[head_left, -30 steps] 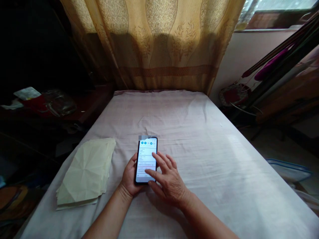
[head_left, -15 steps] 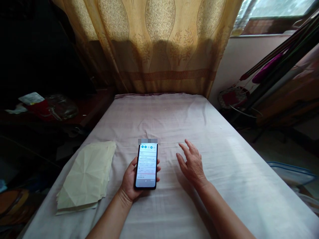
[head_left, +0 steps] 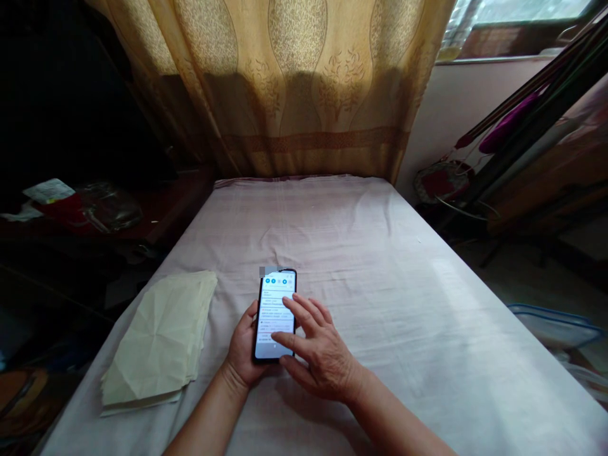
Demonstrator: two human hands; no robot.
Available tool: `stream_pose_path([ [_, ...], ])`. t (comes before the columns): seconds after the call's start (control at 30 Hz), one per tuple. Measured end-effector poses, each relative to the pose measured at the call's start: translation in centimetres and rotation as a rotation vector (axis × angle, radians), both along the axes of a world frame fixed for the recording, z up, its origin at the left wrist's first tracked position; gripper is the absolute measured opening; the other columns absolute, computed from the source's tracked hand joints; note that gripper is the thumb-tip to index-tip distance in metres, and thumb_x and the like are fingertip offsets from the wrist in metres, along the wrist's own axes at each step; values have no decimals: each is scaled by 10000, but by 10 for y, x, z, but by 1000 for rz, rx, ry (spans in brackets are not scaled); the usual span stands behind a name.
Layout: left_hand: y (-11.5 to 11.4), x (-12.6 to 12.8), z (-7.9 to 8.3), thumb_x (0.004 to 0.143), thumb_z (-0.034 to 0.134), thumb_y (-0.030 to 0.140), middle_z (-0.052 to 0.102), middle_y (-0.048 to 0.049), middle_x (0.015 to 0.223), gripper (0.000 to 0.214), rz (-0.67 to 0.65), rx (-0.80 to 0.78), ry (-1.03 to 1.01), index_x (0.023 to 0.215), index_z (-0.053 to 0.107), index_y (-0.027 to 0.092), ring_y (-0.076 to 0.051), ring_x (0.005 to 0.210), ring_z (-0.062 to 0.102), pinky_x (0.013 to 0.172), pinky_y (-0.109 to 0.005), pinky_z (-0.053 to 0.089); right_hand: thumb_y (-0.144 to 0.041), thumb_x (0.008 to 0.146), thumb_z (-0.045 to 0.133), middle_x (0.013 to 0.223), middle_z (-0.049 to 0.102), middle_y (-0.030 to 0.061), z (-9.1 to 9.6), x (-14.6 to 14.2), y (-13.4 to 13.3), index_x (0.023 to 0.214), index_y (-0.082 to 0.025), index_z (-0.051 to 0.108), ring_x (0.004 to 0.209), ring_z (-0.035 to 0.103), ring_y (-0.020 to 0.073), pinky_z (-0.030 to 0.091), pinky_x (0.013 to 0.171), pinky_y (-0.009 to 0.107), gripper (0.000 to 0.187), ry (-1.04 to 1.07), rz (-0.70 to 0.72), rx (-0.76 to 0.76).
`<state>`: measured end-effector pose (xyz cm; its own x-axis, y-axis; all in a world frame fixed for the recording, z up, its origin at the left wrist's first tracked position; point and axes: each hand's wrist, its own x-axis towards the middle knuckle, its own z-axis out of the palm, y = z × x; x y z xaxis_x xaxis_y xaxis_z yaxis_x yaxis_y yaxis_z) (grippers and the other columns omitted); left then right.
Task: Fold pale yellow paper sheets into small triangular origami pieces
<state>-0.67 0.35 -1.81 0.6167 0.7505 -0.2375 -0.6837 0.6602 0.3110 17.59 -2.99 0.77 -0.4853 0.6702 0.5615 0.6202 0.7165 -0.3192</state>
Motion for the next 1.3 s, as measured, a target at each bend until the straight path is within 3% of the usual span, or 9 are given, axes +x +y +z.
stream_pose_path([
  [0.1, -1, -1, 2, 981, 438, 421, 733, -153, 1137, 466, -6, -6, -8, 1216, 677, 97, -298, 1064, 690, 972, -442, 497, -352, 894, 604, 1530, 384, 102, -7, -1, 10, 1208, -311, 625, 1422, 329, 301, 284, 1116, 542, 318, -14, -77, 23],
  [0.2, -2, -1, 6, 980, 434, 441, 682, -176, 1242, 489, -44, 6, -48, 1288, 626, 113, -322, 1101, 671, 943, -486, 511, -341, 923, 557, 1530, 363, 180, -16, 16, 28, 1353, -207, 521, 1410, 329, 349, 332, 1080, 567, 452, 75, -402, 29],
  [0.3, -3, 0, 7, 985, 423, 437, 651, -190, 1289, 493, -41, 19, -59, 1313, 601, 115, -341, 1120, 659, 917, -519, 524, -347, 953, 500, 1494, 411, 174, -24, 37, 40, 1412, -218, 449, 1378, 380, 342, 359, 1064, 569, 480, 154, -562, 34],
  [0.7, -3, 1, 6, 988, 444, 418, 659, -195, 1276, 466, -9, 15, -15, 1296, 618, 113, -341, 1102, 670, 871, -515, 561, -344, 932, 476, 1284, 608, 175, -74, 92, 44, 1165, -181, 638, 1172, 573, 314, 483, 945, 517, 328, 169, -730, -24],
  [1.03, -3, -1, 15, 948, 531, 437, 672, -145, 1275, 438, 23, 59, -27, 1272, 642, 165, -300, 1104, 676, 895, -468, 567, -300, 885, 478, 1265, 641, 153, -75, 89, 44, 1123, -185, 681, 1140, 607, 292, 490, 936, 484, 334, 124, -725, -68],
  [1.17, -3, -24, 33, 911, 577, 445, 677, -138, 1269, 434, 138, 165, 50, 1249, 653, 184, -302, 1095, 681, 893, -461, 571, -308, 872, 477, 1267, 643, 151, -76, 91, 44, 1106, -188, 696, 1142, 608, 291, 487, 944, 483, 342, 146, -723, -81],
  [1.3, -2, -86, 73, 852, 609, 472, 691, -121, 1250, 561, 333, 220, 273, 1365, 542, 254, -318, 1075, 688, 880, -509, 571, -330, 869, 469, 1272, 643, 149, -76, 93, 43, 1078, -186, 708, 1141, 611, 297, 488, 945, 486, 348, 151, -709, -95],
])
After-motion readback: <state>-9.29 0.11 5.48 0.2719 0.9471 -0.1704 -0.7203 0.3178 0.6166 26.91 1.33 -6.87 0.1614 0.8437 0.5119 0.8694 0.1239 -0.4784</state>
